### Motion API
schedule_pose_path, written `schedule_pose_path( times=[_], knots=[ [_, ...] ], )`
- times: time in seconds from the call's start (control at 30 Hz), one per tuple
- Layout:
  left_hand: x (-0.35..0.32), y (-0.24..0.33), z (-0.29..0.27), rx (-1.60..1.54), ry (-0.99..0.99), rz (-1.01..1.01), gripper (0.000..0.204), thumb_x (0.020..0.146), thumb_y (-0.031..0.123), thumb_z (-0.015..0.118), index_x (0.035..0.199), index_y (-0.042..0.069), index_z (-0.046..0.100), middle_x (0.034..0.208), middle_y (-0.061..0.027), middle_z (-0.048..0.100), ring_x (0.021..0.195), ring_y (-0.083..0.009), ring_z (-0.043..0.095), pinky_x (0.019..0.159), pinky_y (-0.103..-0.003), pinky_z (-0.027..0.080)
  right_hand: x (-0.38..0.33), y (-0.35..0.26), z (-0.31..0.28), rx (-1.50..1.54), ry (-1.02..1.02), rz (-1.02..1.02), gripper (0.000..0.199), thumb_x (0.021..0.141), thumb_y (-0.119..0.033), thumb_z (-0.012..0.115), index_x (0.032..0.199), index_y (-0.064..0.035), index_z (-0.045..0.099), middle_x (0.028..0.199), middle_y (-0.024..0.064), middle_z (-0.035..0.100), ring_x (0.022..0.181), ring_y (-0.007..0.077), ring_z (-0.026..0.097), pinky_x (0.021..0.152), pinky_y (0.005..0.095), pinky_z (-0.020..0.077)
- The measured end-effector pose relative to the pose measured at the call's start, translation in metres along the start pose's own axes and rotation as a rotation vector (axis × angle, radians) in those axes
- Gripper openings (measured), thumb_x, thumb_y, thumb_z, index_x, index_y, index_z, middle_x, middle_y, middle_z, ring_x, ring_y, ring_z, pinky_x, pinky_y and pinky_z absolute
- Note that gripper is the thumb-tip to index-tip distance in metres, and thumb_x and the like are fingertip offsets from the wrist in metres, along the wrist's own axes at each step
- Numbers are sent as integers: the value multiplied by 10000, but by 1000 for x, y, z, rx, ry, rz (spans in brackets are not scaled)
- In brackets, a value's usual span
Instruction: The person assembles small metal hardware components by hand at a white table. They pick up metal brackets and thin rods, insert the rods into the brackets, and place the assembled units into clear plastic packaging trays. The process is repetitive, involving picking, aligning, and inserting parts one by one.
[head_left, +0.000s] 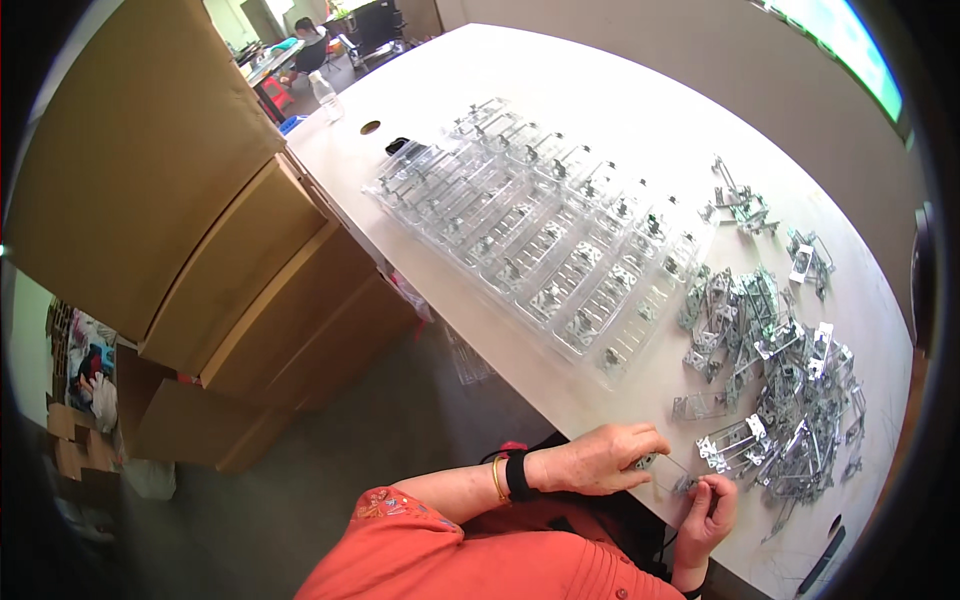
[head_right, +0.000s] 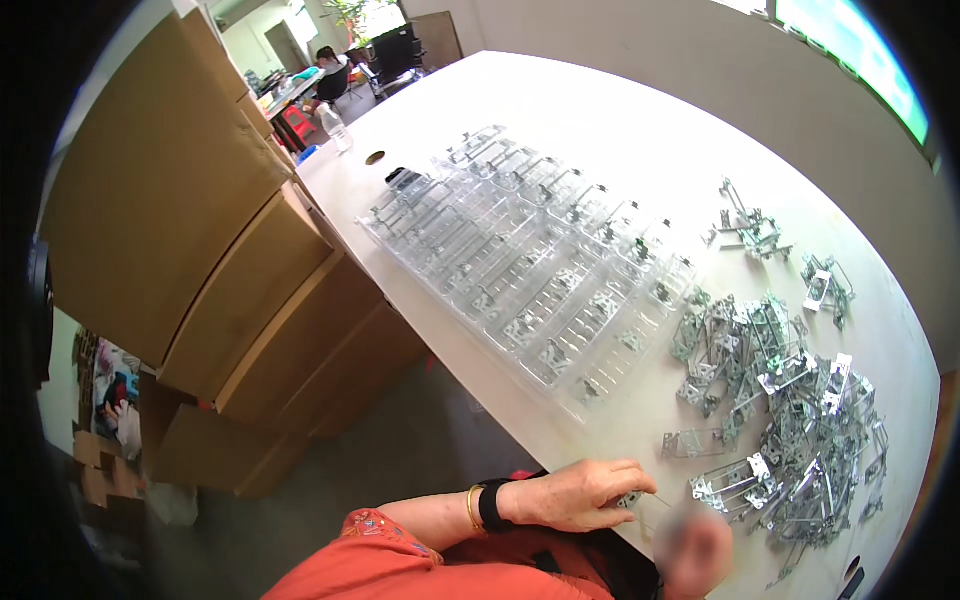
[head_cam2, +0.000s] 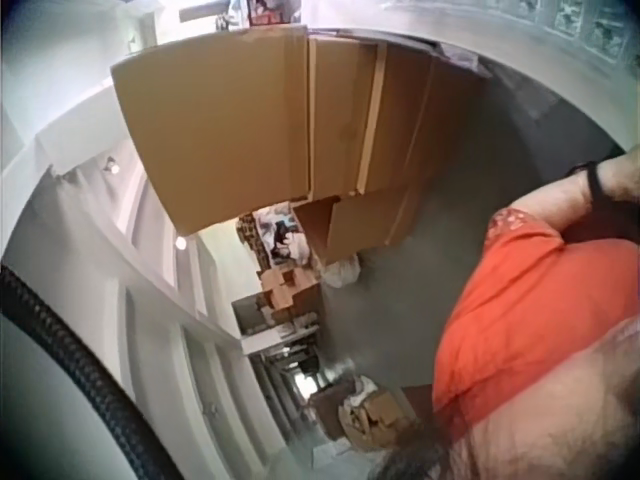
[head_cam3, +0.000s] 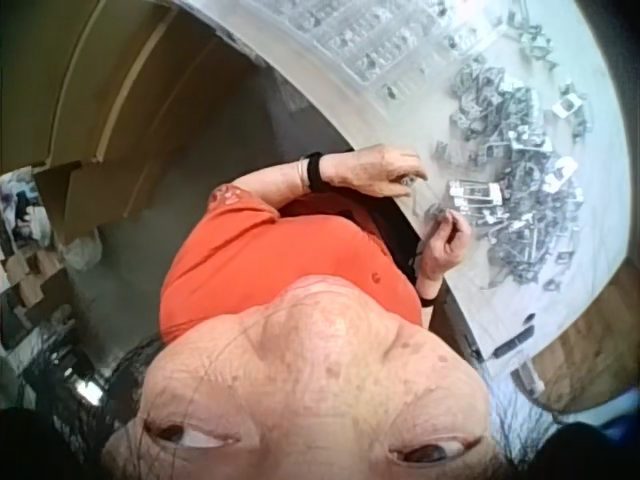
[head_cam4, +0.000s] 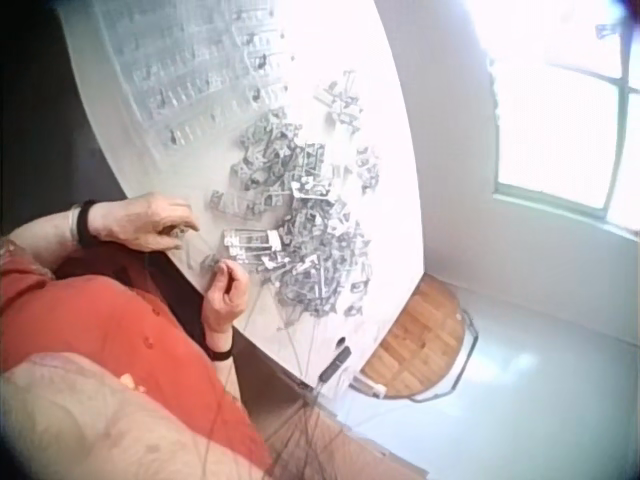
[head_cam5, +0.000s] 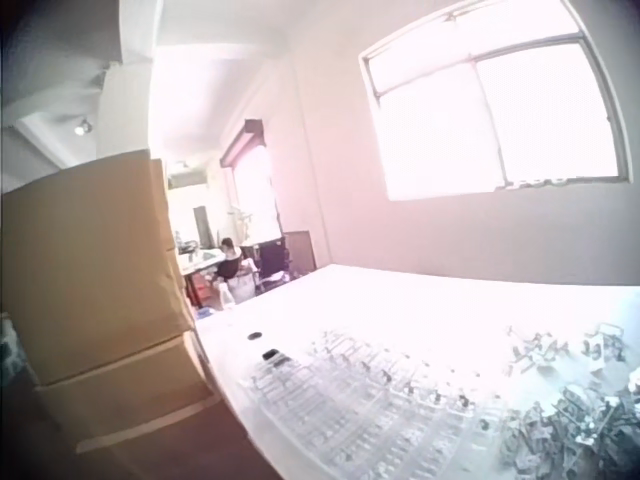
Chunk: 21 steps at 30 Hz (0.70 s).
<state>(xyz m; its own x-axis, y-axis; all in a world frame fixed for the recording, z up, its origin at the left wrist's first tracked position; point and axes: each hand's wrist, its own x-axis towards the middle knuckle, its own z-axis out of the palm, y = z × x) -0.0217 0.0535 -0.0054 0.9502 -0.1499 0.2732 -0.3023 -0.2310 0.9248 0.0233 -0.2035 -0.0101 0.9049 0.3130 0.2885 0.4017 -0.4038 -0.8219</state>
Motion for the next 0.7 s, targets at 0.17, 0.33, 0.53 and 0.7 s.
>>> schedule_pose_path(
  times=[0.17, 0.33, 0.53, 0.7],
  knots=[
    [1, 0, 1, -36, -26, -19, 426, 867, 38, 748, 1261, 22, 588, 1006, -123, 578, 717, -259, 614, 657, -380, 511, -3, 9, -4, 30, -12, 32, 27, 1054, -43, 596, 1064, -18, 601, 960, 29, 594, 756, 79, 533, 681, 223, 443],
    [1, -1, 0, -45, -25, -22, 418, 867, 32, 743, 1254, 21, 586, 1005, -121, 575, 728, -256, 617, 662, -379, 511, 0, 8, -4, 29, -25, 35, 42, 1055, -58, 607, 1049, -19, 593, 951, 25, 590, 753, 79, 534, 687, 224, 445],
    [0, -1, 0, -40, -36, -33, 418, 864, 24, 738, 1252, 24, 585, 1015, -122, 580, 745, -262, 623, 677, -383, 515, 0, 7, -2, 39, -15, 18, 49, 1055, -63, 609, 1047, -19, 590, 948, 24, 586, 751, 83, 530, 690, 227, 442],
    [0, -2, 0, -44, -34, -40, 419, 863, 20, 734, 1254, 25, 584, 1024, -126, 580, 757, -271, 628, 686, -386, 518, 0, 2, -1, 61, -10, 34, 47, 1053, -62, 610, 1045, -21, 589, 951, 24, 587, 750, 84, 530, 693, 231, 444]
  ],
)
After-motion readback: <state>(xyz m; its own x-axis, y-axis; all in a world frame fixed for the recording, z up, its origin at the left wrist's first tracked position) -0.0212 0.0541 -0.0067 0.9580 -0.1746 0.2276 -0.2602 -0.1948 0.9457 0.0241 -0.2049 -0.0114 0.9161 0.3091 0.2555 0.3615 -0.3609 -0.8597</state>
